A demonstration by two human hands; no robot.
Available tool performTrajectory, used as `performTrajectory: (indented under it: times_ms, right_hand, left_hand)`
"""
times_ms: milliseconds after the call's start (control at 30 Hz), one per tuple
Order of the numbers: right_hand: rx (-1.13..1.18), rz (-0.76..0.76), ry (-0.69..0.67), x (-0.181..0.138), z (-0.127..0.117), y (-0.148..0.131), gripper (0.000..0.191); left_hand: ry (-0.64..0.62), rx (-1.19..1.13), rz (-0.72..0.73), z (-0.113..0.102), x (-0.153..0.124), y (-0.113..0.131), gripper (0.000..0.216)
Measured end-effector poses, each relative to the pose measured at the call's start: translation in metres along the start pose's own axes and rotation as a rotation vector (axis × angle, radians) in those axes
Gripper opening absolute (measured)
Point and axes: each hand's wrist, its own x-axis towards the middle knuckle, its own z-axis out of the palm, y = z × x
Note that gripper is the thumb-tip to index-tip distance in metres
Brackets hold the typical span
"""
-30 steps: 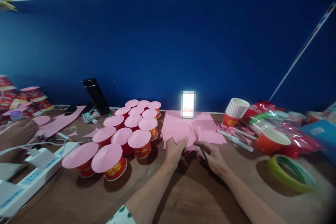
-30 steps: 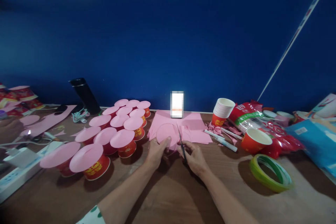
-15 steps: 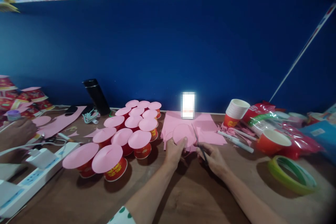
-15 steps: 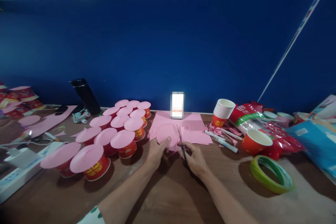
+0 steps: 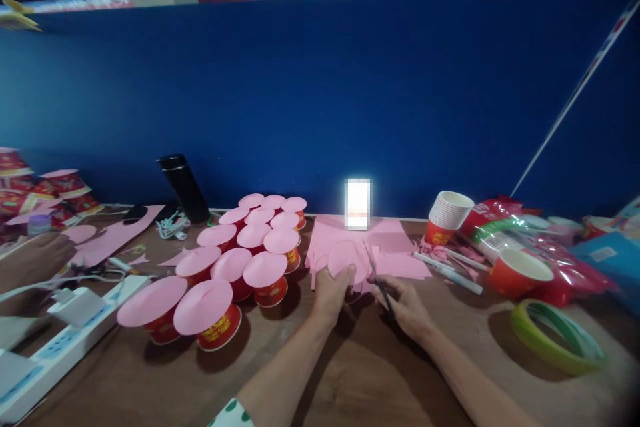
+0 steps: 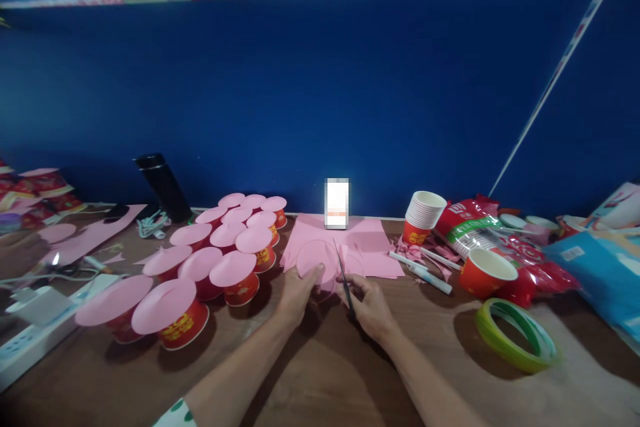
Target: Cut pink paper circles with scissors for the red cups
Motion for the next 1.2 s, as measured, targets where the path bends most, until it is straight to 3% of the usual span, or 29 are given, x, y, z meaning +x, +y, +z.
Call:
performTrajectory:
  times_ms: [1200]
  right_hand:
    - [0.001,0.029,0.011,-0.002,-0.0014,-0.0057,0.046]
  left_hand:
    - [0.013,-0.021,-0.004,0.0,-0.0009,0.0014,0.035]
